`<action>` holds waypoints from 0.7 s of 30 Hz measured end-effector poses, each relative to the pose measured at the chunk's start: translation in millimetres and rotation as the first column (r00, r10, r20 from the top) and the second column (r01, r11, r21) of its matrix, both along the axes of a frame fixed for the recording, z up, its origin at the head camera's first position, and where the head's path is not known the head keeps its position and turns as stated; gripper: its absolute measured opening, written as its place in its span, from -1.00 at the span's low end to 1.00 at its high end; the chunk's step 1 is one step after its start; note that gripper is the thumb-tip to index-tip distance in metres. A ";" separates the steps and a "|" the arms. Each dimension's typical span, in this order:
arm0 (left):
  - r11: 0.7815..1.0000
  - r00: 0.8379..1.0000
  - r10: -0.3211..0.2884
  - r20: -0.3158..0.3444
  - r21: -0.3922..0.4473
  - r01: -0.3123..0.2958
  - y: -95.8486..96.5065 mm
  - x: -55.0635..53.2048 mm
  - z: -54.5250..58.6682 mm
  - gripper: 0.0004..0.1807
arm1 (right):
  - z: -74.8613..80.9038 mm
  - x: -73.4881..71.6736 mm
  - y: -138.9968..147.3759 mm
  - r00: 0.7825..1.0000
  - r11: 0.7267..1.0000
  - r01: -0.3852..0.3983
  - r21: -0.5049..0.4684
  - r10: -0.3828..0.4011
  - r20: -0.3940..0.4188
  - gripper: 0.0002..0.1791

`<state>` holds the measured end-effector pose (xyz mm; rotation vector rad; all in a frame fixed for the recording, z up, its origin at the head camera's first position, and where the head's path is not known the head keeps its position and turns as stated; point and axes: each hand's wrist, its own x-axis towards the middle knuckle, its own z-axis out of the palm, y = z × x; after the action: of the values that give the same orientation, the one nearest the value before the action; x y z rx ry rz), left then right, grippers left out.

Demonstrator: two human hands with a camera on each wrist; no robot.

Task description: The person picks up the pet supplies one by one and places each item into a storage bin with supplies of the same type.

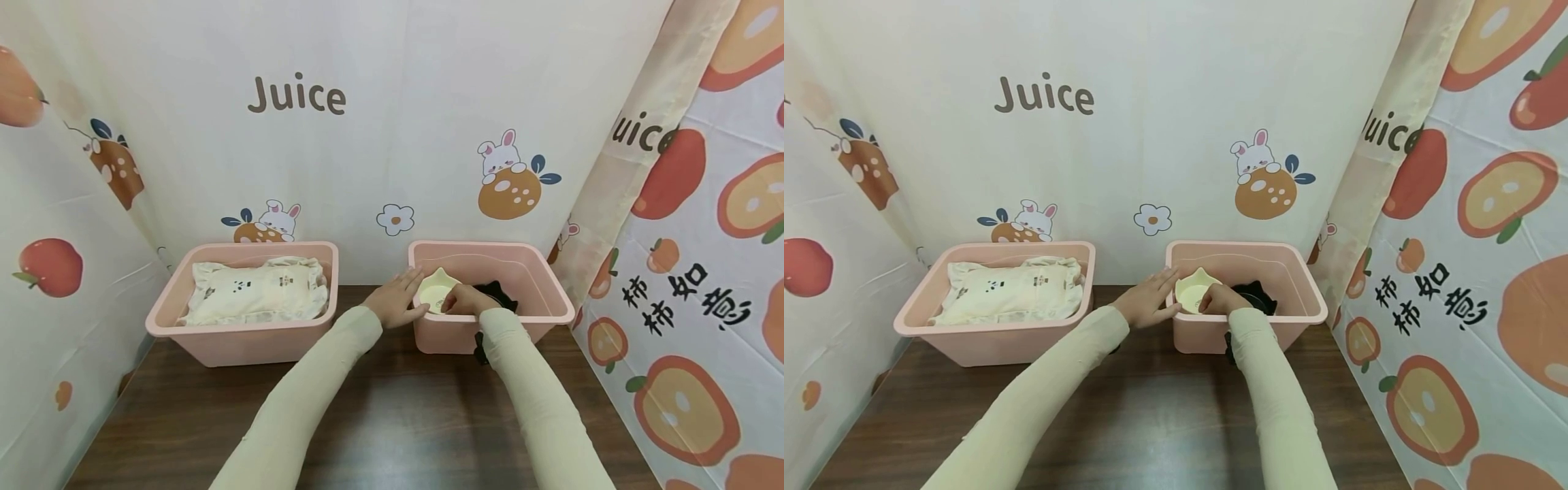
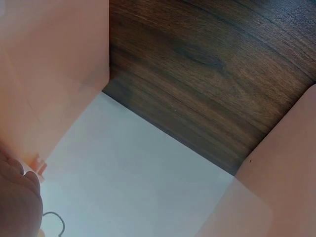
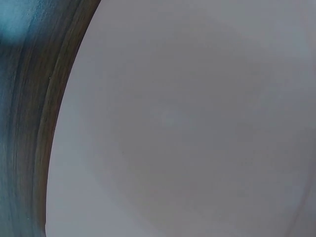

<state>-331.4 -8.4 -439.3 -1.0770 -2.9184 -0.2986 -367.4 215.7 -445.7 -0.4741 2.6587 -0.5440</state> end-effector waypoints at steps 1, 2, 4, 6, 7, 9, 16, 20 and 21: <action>1.000 1.000 0.000 -0.002 0.001 0.000 0.1 -0.3 -0.3 -0.15 | 0.0 -0.1 0.1 1.000 1.000 0.000 -0.004 0.000 -0.003 -0.90; 1.000 1.000 -0.001 -0.004 0.005 0.001 0.2 -0.5 -0.6 -0.16 | -0.2 -0.4 0.3 1.000 1.000 -0.002 -0.007 0.002 -0.007 -0.89; 1.000 1.000 -0.002 -0.009 0.006 0.002 0.3 -1.1 -1.3 -0.15 | -1.0 -1.2 0.7 1.000 1.000 -0.009 -0.008 0.009 -0.015 -0.88; 1.000 1.000 -0.004 -0.013 0.010 0.004 0.3 -1.5 -2.2 -0.15 | -2.4 -2.3 0.7 1.000 1.000 -0.002 -0.010 0.002 -0.015 -0.88; 1.000 1.000 -0.006 -0.013 0.014 0.007 0.5 -1.5 -2.5 -0.15 | -3.0 -2.7 1.1 1.000 1.000 0.000 -0.009 0.000 -0.015 -0.88; 1.000 1.000 -0.011 -0.015 0.019 0.011 0.7 -1.5 -2.9 -0.15 | -3.7 -3.6 2.1 1.000 1.000 -0.008 -0.016 0.008 -0.013 -0.87; 1.000 1.000 -0.004 0.005 0.009 0.004 0.2 0.9 1.1 -0.16 | -7.9 -9.4 3.2 0.989 0.990 -0.121 -0.071 0.114 -0.098 -0.82; 1.000 1.000 -0.014 0.010 0.010 0.014 0.3 0.2 2.3 -0.15 | 3.8 0.5 -2.9 0.982 0.992 -0.118 -0.032 0.112 -0.150 -0.80; 1.000 1.000 -0.016 0.011 0.006 0.016 0.4 -0.3 2.9 -0.15 | 4.8 1.2 -3.1 0.980 0.993 -0.116 -0.031 0.109 -0.167 -0.77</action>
<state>-331.7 -8.1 -436.4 -1.1016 -2.9178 -0.3140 -366.2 212.6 -440.9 -0.7055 2.7599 -0.5462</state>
